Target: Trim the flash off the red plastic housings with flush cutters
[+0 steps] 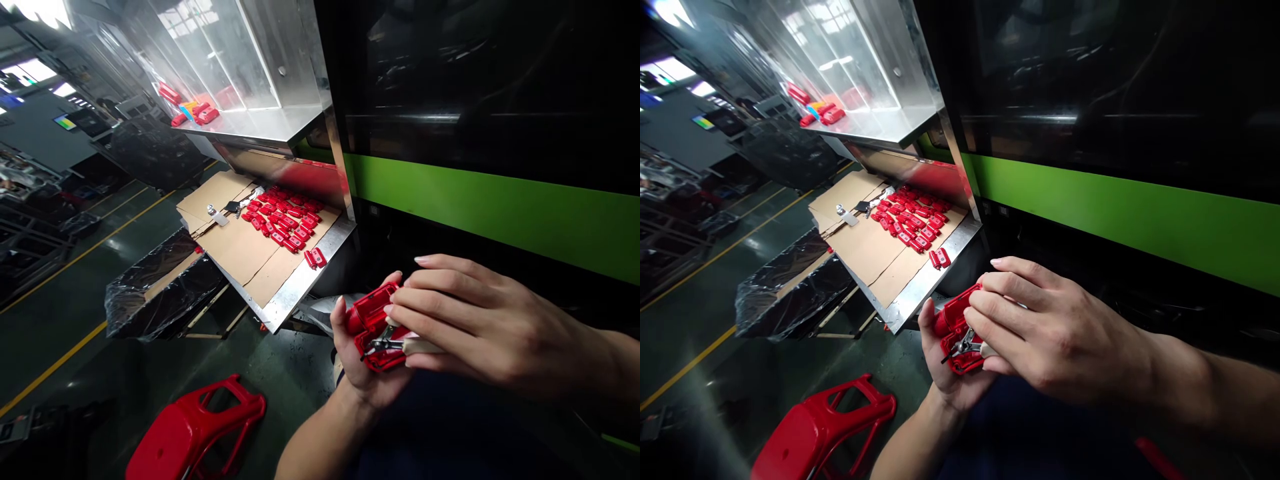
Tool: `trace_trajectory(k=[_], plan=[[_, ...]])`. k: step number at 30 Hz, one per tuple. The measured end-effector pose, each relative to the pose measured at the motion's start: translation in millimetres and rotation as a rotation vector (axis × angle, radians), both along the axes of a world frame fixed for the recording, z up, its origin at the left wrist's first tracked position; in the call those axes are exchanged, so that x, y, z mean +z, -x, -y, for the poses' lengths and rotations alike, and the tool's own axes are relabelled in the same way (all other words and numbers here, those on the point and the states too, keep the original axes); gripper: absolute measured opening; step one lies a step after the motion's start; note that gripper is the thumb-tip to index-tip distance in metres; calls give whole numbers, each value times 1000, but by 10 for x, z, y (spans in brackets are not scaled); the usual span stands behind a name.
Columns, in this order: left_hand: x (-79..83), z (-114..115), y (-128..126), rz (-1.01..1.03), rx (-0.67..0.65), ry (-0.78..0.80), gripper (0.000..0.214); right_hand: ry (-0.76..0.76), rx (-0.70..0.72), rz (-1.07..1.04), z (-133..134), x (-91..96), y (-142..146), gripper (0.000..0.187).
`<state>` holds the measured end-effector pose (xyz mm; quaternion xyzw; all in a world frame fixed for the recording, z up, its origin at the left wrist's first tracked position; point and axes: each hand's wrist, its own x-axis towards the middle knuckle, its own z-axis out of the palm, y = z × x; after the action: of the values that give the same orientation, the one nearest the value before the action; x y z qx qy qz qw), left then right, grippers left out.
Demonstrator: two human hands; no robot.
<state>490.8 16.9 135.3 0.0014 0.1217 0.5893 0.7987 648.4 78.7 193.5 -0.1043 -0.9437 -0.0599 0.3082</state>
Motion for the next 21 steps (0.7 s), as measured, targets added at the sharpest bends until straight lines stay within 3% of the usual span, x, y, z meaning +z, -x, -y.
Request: trace_trajectory(k=[10, 21], plan=[[-1, -18, -14, 53, 10, -34, 68, 28, 14, 0, -22, -17, 23, 31], [14, -40, -44, 84, -19, 34, 68, 54, 20, 29, -34, 2, 6, 25]])
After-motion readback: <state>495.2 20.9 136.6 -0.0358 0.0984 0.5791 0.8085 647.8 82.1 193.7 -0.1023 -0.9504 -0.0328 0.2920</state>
